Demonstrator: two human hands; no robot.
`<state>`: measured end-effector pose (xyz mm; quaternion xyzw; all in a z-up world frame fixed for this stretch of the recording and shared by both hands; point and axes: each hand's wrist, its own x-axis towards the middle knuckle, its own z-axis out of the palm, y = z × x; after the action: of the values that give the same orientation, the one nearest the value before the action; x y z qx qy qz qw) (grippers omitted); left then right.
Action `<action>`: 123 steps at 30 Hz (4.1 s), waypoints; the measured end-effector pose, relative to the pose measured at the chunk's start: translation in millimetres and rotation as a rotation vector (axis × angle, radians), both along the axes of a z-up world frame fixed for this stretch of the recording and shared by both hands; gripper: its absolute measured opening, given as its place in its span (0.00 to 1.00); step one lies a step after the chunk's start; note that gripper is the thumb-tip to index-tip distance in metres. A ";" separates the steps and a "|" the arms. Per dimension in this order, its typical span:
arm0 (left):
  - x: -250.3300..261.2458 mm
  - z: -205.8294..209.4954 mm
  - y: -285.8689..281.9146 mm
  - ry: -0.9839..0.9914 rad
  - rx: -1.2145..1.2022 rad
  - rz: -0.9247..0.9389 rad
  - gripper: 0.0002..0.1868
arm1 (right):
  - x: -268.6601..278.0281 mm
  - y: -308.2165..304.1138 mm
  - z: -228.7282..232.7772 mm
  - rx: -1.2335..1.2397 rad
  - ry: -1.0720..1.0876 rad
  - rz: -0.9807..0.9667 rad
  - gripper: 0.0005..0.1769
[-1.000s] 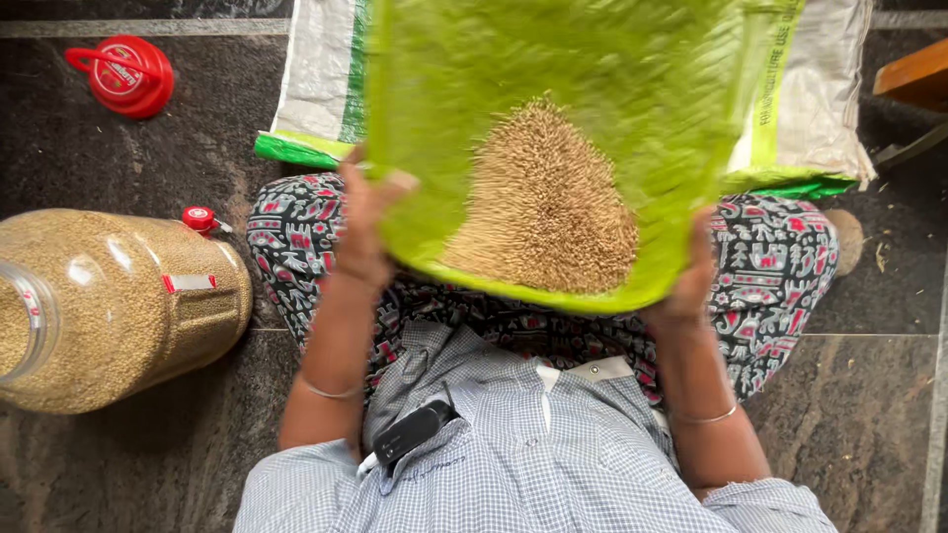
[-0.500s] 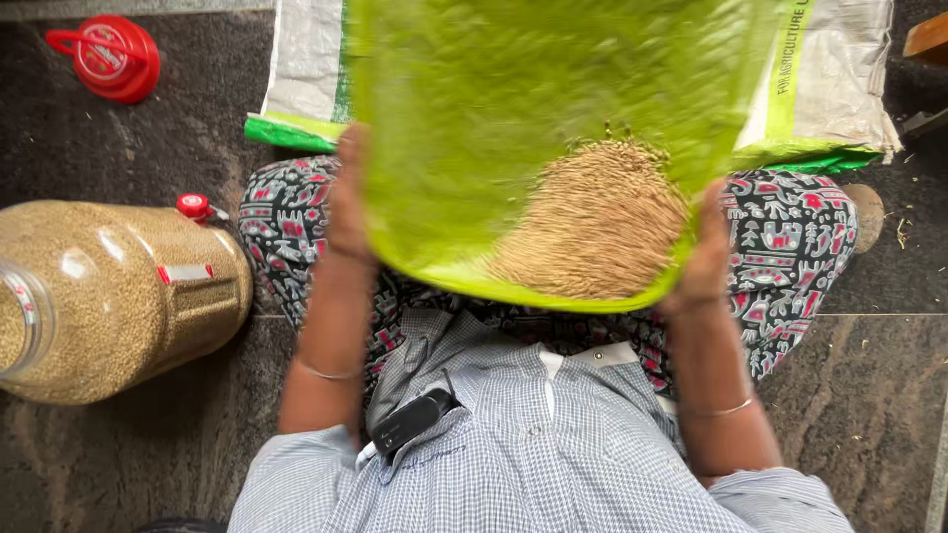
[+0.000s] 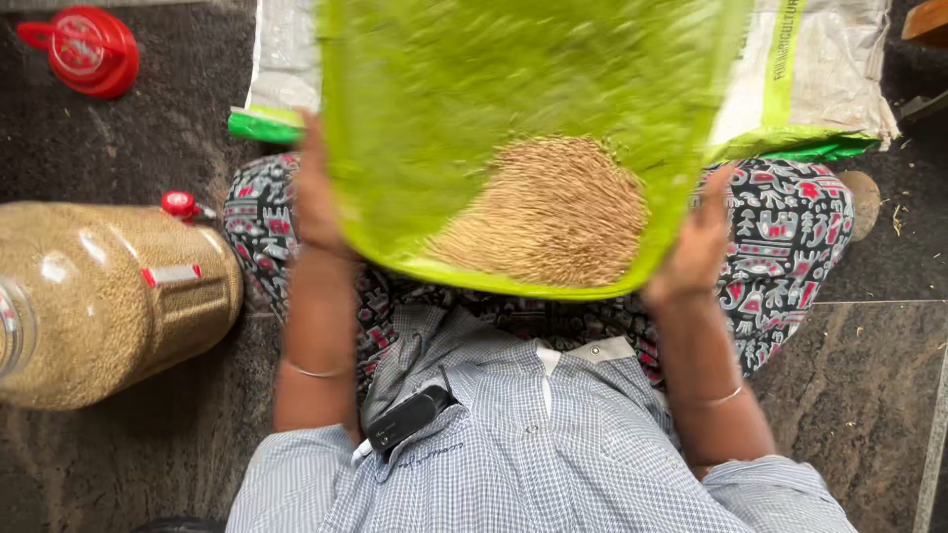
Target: The person sits on the floor and manually winnows grains spread on a large sack using a stone. They then transfer the grains into a green woven tray and toss them to separate chaff from the seeds.
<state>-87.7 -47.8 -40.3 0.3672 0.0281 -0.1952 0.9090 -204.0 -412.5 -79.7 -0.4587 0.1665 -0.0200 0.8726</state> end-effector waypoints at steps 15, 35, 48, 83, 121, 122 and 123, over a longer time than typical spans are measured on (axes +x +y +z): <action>-2.1 17.0 -6.9 -0.009 0.097 0.010 0.37 | -8.0 -0.8 11.2 0.259 -0.030 0.049 0.55; -2.0 31.0 30.6 -0.031 0.020 -0.063 0.44 | -40.0 19.7 39.1 0.351 -0.052 0.234 0.58; -14.9 22.4 4.9 -0.086 0.102 -0.019 0.42 | -15.5 18.9 35.5 0.228 -0.022 0.086 0.58; -32.2 20.6 14.8 0.043 0.040 0.041 0.33 | -23.8 6.2 57.1 0.418 -0.092 0.160 0.53; -27.3 13.2 -40.1 -0.319 0.360 0.297 0.31 | 62.5 -26.4 12.5 -0.130 -0.054 -0.001 0.32; -30.7 2.3 -39.3 -0.279 0.357 0.276 0.31 | 63.3 -26.8 -1.5 -0.146 0.036 0.005 0.33; -37.8 -7.4 -38.8 -0.241 0.353 0.256 0.32 | 61.8 -26.6 -14.4 -0.176 0.073 -0.001 0.33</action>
<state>-125.5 -86.7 -47.7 0.5345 -0.0006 -0.0253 0.8448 -142.2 -439.1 -94.1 -0.5338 0.1960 -0.0183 0.8224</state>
